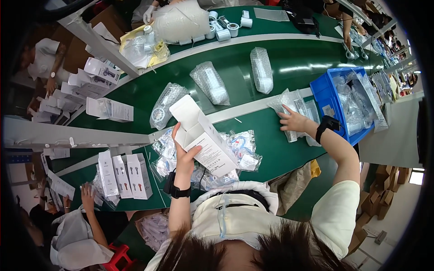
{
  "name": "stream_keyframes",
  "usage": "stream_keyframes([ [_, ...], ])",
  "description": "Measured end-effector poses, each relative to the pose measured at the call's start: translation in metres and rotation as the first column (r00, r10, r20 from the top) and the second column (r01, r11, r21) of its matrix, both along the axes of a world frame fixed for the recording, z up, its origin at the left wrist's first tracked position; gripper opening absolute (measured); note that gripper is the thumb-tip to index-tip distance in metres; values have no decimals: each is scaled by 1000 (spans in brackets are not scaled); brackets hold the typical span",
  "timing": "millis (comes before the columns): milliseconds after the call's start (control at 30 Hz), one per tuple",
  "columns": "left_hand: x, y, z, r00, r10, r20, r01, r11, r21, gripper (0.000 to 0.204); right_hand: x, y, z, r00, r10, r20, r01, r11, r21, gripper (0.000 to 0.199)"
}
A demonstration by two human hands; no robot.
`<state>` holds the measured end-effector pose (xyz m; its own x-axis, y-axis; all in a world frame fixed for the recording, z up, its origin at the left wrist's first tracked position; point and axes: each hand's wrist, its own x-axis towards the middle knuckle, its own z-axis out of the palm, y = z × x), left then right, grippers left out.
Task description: The person packages handheld fans by hand, placing a bubble-wrapped fan, a charging cable, and a manual into a box. They close the box, set it aside, and repeat the process with several more units.
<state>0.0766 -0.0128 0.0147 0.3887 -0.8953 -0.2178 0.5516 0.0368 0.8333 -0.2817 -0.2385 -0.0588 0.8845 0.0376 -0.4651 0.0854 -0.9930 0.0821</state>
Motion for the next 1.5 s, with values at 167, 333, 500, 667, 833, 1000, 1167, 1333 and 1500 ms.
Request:
stream_keyframes([
  [167,-15,7,8,935,-62,348,15,990,138,79,11,1,19,999,-24,-32,27,994,107,39],
  [333,-31,7,19,762,-179,622,46,974,224,74,80,56,99,41,-937,346,332,339,880,72],
  [500,-46,7,29,614,-213,760,16,966,258,77,184,112,191,-276,-959,-63,-515,92,852,94],
  [667,-55,10,22,512,8,859,-127,990,66,75,228,129,144,-304,-769,562,-43,601,798,63],
  [833,-63,15,10,379,-12,925,-140,988,70,73,214,130,160,71,-585,808,240,796,556,51],
  [1000,-61,11,4,472,125,873,-156,986,-57,72,198,122,153,-29,-929,368,95,364,926,39],
  [1167,-56,2,6,457,217,863,-88,976,-199,71,205,134,136,-291,-937,193,-120,236,964,39],
  [1333,-53,0,8,764,324,558,-265,946,-187,73,207,137,146,286,-582,761,328,806,493,36],
  [1500,-25,14,10,369,117,922,-69,993,-99,64,157,116,95,-6,-899,437,309,414,856,43],
])
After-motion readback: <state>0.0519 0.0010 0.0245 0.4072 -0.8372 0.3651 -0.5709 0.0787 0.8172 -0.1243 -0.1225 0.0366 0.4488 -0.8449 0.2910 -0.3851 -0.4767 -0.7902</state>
